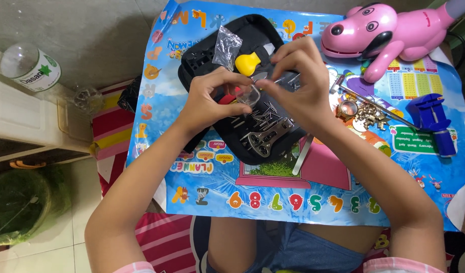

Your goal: Organizing and handling small watch components within a repair kit using specialized tools like tweezers.

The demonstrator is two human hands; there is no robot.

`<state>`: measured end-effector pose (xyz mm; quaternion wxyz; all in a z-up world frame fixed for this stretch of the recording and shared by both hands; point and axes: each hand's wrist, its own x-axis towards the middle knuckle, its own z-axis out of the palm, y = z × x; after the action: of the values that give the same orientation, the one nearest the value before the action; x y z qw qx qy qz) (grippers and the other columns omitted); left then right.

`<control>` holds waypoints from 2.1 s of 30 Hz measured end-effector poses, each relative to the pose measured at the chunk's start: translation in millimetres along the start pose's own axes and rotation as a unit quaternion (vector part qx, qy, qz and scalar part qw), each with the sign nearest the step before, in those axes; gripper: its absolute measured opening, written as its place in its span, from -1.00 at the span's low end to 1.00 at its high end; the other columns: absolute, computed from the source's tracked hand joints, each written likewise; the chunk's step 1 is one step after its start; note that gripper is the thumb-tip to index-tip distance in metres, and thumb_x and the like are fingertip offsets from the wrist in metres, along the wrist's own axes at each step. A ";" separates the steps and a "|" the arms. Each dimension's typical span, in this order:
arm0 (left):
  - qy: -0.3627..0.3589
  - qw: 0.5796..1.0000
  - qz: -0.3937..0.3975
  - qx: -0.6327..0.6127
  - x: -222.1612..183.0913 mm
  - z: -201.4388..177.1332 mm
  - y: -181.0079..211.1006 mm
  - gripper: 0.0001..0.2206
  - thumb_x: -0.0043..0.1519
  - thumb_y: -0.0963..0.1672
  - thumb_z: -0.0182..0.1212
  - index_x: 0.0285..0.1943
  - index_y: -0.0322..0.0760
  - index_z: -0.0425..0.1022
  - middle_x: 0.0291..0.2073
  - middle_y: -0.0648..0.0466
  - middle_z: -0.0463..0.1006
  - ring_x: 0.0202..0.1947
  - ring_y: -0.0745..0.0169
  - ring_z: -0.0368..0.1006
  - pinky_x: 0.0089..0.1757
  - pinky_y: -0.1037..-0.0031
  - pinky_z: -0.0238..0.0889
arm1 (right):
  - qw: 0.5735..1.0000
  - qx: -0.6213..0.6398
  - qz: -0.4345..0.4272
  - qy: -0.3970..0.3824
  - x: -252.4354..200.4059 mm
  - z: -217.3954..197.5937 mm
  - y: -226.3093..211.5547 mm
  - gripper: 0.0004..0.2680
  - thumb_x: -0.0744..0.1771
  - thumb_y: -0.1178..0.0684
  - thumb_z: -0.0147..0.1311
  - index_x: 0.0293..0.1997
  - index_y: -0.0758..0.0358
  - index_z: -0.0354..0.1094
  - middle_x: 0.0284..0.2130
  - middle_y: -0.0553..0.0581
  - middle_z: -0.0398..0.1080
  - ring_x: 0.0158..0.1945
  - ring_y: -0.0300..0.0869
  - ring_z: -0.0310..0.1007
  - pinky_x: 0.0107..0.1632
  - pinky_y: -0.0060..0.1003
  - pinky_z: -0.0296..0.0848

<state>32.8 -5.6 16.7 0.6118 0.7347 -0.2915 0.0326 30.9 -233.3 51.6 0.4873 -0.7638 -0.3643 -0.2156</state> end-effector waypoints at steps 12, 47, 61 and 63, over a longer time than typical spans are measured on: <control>0.120 0.990 0.050 -0.060 -4.5 -26.9 7.0 -0.61 0.08 -0.17 0.54 0.09 -0.18 0.55 -0.13 0.14 0.59 -0.16 0.45 0.34 -0.04 0.60 0.23 | 0.968 -0.115 -0.059 -0.215 1.3 27.6 11.4 -0.89 0.24 0.18 0.33 -0.23 0.21 0.53 -0.28 0.08 0.38 -0.23 -0.08 0.39 -0.14 -0.21 0.38; 0.111 0.992 0.054 0.033 -6.7 -25.7 10.4 -0.62 0.04 -0.15 0.57 0.02 -0.28 0.58 -0.19 0.10 0.55 -0.20 0.35 0.36 -0.07 0.56 0.33 | 0.906 -0.336 -0.114 -0.232 31.9 -17.7 15.6 -0.86 0.18 0.24 0.17 -0.30 0.12 0.53 -0.29 0.05 0.35 -0.19 -0.04 0.39 -0.03 -0.08 0.16; 0.020 0.991 0.102 0.088 -7.4 -13.6 17.8 -0.39 -0.10 -0.20 0.68 0.16 -0.31 0.47 -0.22 0.02 0.64 -0.26 0.30 0.56 -0.16 0.55 0.41 | 0.898 -0.313 -0.250 -0.184 43.1 -19.7 -38.7 -0.93 0.28 0.03 0.41 -0.30 0.04 0.58 -0.21 -0.06 0.46 -0.23 -0.16 0.28 0.07 -0.13 0.17; 0.020 0.990 0.099 0.096 -8.0 -12.7 17.8 -0.39 -0.12 -0.19 0.68 0.14 -0.32 0.48 -0.23 0.02 0.64 -0.25 0.28 0.58 -0.15 0.54 0.42 | 0.897 -0.316 -0.247 -0.185 42.8 -20.0 -37.4 -0.93 0.28 0.03 0.41 -0.27 0.03 0.61 -0.19 -0.07 0.46 -0.22 -0.17 0.28 0.10 -0.13 0.17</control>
<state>21.8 7.7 32.3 0.5382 0.7566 -0.3458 0.1351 30.2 -226.8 111.5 0.0750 -0.7889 -0.5375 -0.2883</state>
